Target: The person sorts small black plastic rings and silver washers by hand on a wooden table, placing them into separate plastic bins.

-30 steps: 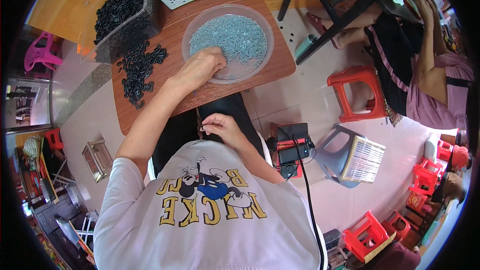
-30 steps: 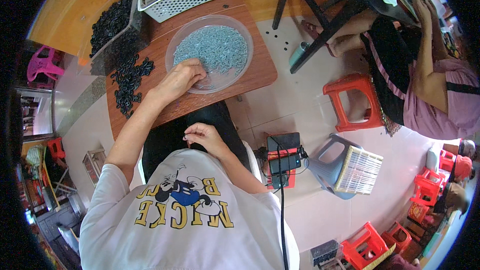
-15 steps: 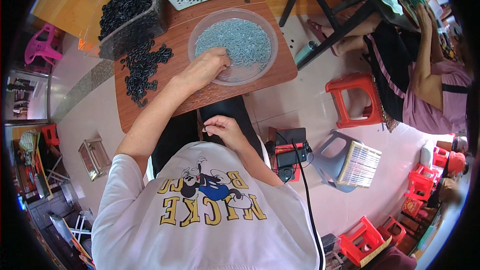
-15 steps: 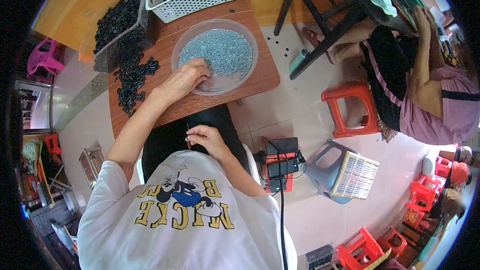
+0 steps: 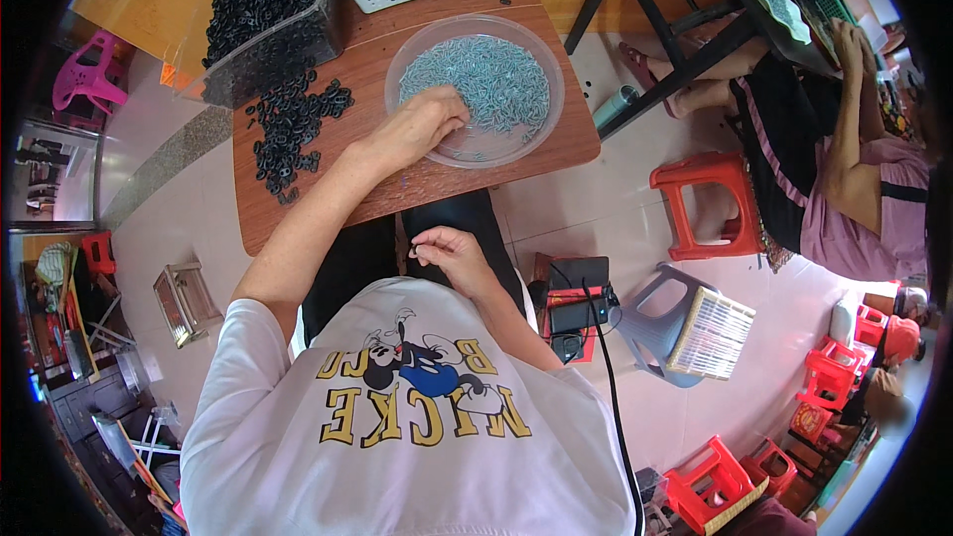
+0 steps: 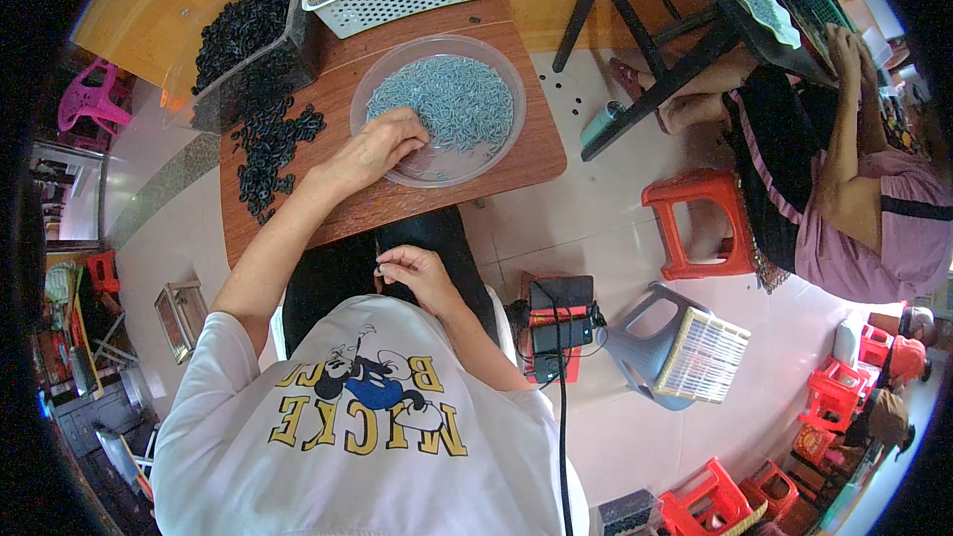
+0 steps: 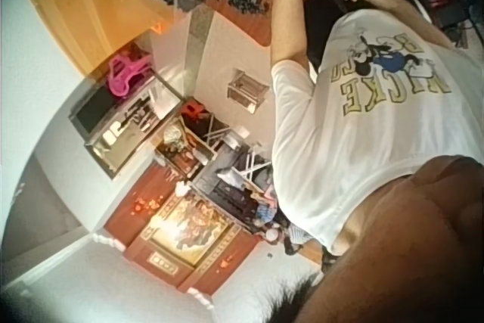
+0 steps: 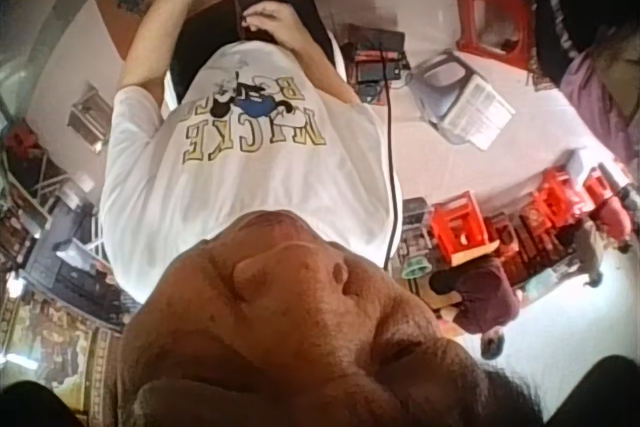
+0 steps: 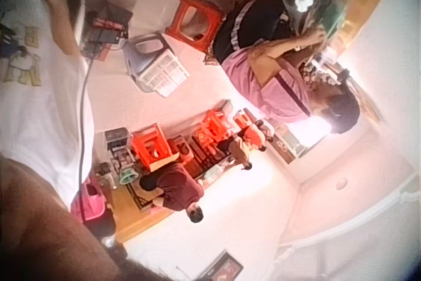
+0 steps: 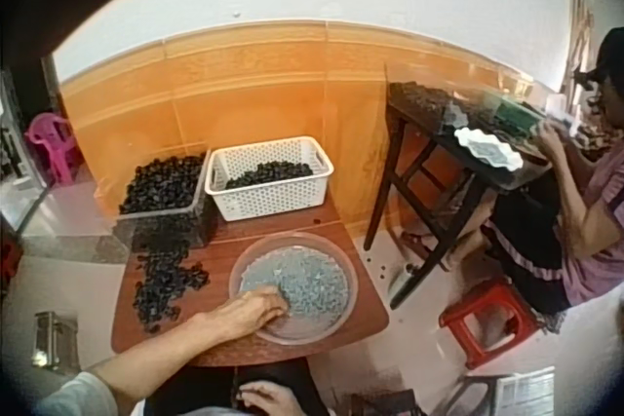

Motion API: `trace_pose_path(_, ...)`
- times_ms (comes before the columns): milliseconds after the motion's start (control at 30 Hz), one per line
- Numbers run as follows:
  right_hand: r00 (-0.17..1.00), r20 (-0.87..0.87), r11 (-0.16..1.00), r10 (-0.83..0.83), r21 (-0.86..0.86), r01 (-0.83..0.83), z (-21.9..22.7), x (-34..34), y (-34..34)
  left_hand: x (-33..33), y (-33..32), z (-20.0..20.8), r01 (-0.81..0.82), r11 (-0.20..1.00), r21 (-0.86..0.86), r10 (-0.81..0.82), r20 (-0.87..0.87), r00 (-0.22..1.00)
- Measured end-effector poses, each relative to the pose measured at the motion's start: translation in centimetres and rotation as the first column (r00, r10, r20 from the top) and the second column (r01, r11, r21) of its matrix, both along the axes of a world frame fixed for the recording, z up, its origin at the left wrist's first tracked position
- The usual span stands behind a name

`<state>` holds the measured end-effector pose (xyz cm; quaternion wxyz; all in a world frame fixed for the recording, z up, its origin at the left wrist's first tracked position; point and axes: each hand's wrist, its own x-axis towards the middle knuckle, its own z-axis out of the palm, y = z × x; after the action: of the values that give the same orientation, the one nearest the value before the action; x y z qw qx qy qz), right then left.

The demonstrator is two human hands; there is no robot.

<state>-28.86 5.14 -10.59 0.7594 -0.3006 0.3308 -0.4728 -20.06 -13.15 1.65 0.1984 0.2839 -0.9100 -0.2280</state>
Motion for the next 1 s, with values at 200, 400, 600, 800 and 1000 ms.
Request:
trace_pose_path(200,1.0,-0.001,1.0,-0.008,0.001,0.008,0.0,0.1,-0.1,-0.7,0.3,-0.1,0.0,1.0,0.031,-0.001,0.042,0.999)
trace_pose_path(400,1.0,-0.008,1.0,-0.008,0.002,0.008,0.1,0.2,-0.1,-1.3,0.5,-0.7,-0.019,1.0,0.006,0.018,0.024,1.0)
trace_pose_path(600,1.0,-0.029,1.0,-0.011,0.003,0.011,0.3,0.2,0.0,-0.9,0.9,-0.4,-0.042,0.998,0.053,0.041,0.019,0.999)
trace_pose_path(800,0.999,-0.049,1.0,-0.006,0.006,0.006,0.6,0.3,-0.1,-1.1,0.9,-1.0,-0.093,0.996,0.016,0.094,-0.03,0.995)
trace_pose_path(1000,0.996,-0.084,1.0,0.005,0.03,-0.003,0.9,0.1,-0.3,-1.7,0.9,-0.8,-0.093,0.995,-0.018,0.093,0.006,0.996)
